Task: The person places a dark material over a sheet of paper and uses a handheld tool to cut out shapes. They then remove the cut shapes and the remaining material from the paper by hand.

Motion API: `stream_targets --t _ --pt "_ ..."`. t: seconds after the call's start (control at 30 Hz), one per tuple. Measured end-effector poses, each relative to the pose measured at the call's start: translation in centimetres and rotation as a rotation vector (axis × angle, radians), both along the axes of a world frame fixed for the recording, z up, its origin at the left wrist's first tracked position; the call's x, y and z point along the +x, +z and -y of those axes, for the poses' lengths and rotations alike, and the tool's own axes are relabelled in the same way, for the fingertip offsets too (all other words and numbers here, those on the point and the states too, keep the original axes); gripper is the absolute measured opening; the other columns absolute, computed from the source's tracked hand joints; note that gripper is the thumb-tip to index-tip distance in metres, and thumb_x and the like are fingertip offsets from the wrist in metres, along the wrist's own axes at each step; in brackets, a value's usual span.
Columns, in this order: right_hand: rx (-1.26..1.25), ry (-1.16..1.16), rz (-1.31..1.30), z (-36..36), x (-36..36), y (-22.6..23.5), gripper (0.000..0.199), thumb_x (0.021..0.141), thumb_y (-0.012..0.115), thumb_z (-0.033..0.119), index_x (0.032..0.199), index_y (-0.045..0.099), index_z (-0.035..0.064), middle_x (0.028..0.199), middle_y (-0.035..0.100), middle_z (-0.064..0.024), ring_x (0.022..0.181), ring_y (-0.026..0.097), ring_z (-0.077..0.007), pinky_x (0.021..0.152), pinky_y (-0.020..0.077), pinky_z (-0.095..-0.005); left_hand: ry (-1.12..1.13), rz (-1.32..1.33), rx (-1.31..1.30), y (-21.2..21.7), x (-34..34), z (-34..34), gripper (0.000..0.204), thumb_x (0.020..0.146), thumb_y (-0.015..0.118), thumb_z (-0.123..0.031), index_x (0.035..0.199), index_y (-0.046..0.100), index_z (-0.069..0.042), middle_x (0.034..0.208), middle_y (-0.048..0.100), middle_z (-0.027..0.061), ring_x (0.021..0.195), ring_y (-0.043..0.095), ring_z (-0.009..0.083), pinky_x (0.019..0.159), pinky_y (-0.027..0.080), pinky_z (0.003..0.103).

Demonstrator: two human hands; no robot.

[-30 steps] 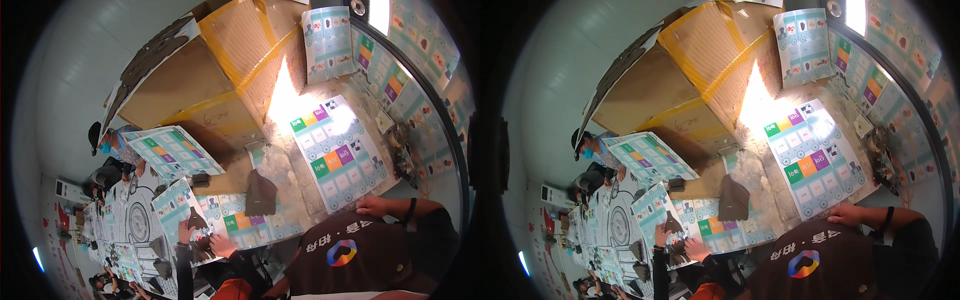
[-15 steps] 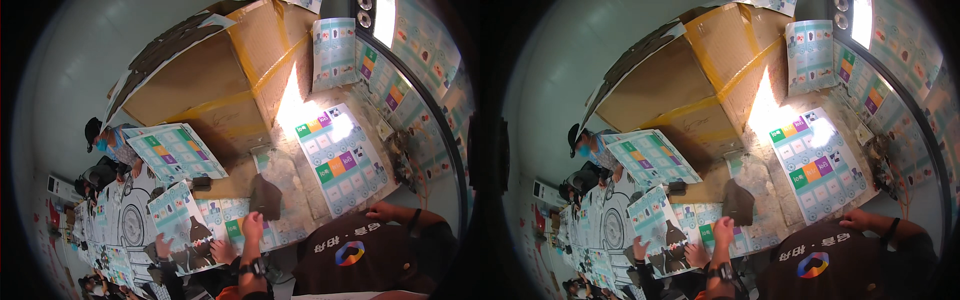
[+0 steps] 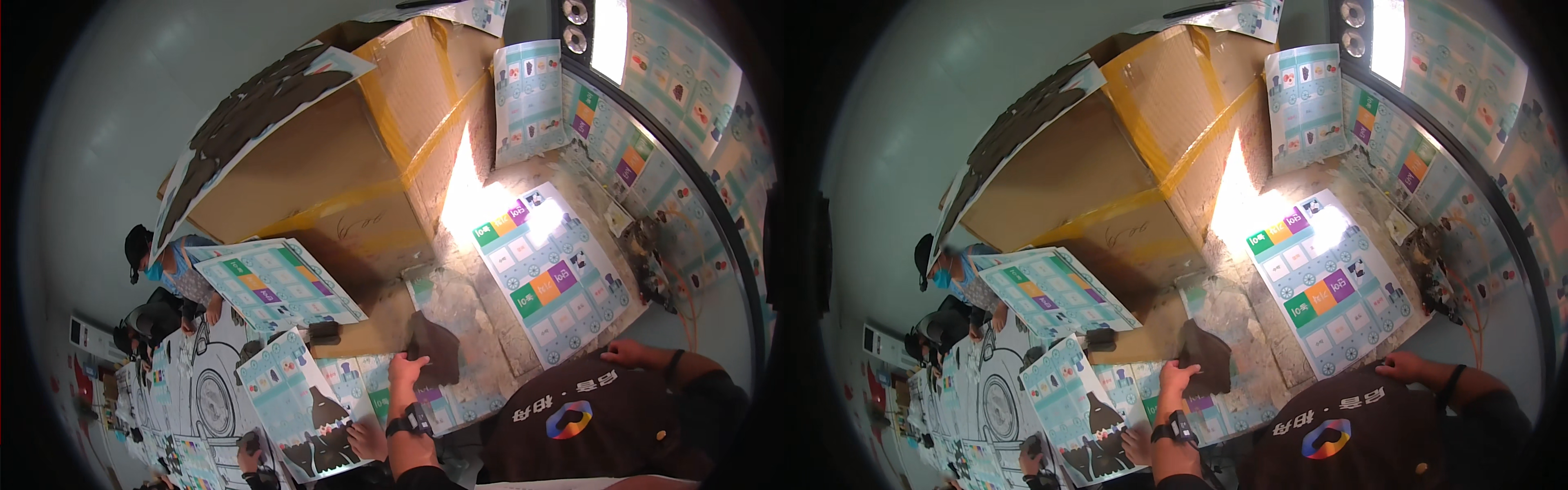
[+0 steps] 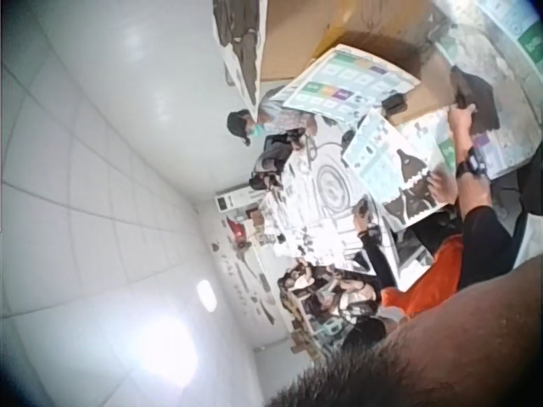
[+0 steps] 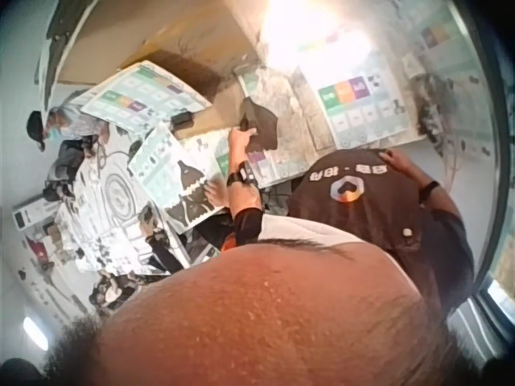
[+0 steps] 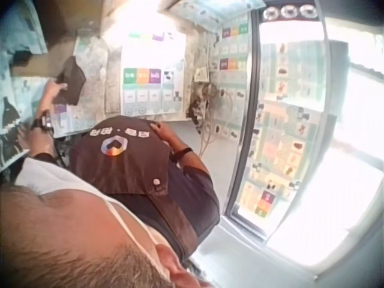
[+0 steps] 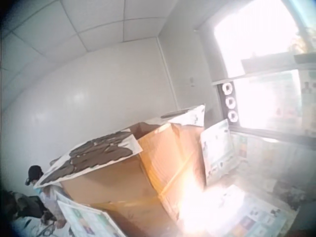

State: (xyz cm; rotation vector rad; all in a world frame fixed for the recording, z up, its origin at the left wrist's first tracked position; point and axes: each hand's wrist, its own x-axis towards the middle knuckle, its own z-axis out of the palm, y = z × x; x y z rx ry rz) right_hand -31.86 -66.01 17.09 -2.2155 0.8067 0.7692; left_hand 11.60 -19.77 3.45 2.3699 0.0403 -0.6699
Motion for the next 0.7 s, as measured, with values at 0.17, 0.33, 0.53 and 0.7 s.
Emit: stream_targets --t 0.17,0.33,0.53,0.7 --pt "-0.006 0.028 -0.023 0.5 0.3 -1.2 0.054 0.092 0.063 0.057 0.102 0.073 0.0044 0.096 0.073 -0.0181 0.091 0.071 -0.0333 0.081 0.0545 -0.0424 -0.039 -0.031 0.104 3.1 0.1 1.1 0.081 0.062 0.092 -0.041 0.123 0.063 0.004 0.119 0.07 0.0229 0.11 0.068 0.0371 0.098 0.053 0.042" --pt "0.005 -0.09 0.081 0.3 -1.3 -2.2 0.053 0.092 0.064 0.057 0.101 0.073 0.005 0.095 0.073 -0.0178 0.09 0.071 -0.0331 0.081 0.0545 -0.0425 0.04 -0.01 -0.017 2.5 -0.3 1.4 0.083 0.062 0.094 -0.03 0.125 0.059 0.01 0.122 0.068 0.027 0.111 0.067 0.0379 0.098 0.052 0.042" --pt "0.0 -0.134 0.17 1.2 -4.6 -3.8 0.056 0.092 0.064 0.06 0.101 0.073 0.0051 0.098 0.073 -0.0175 0.093 0.07 -0.0336 0.082 0.054 -0.0434 -0.006 0.006 -0.137 6.4 -2.3 3.4 0.08 0.065 0.092 -0.023 0.128 0.058 0.012 0.122 0.068 0.0243 0.109 0.068 0.0332 0.096 0.053 0.04" --pt "0.077 -0.135 0.111 4.0 -7.7 -6.0 0.059 0.09 0.063 0.064 0.102 0.073 0.0074 0.1 0.073 -0.0174 0.095 0.07 -0.0348 0.084 0.0543 -0.0437 -0.158 -0.034 -0.241 14.3 -6.4 9.8 0.053 0.071 0.088 -0.009 0.117 0.066 0.005 0.106 0.074 0.0139 0.091 0.071 0.0217 0.083 0.058 0.035"
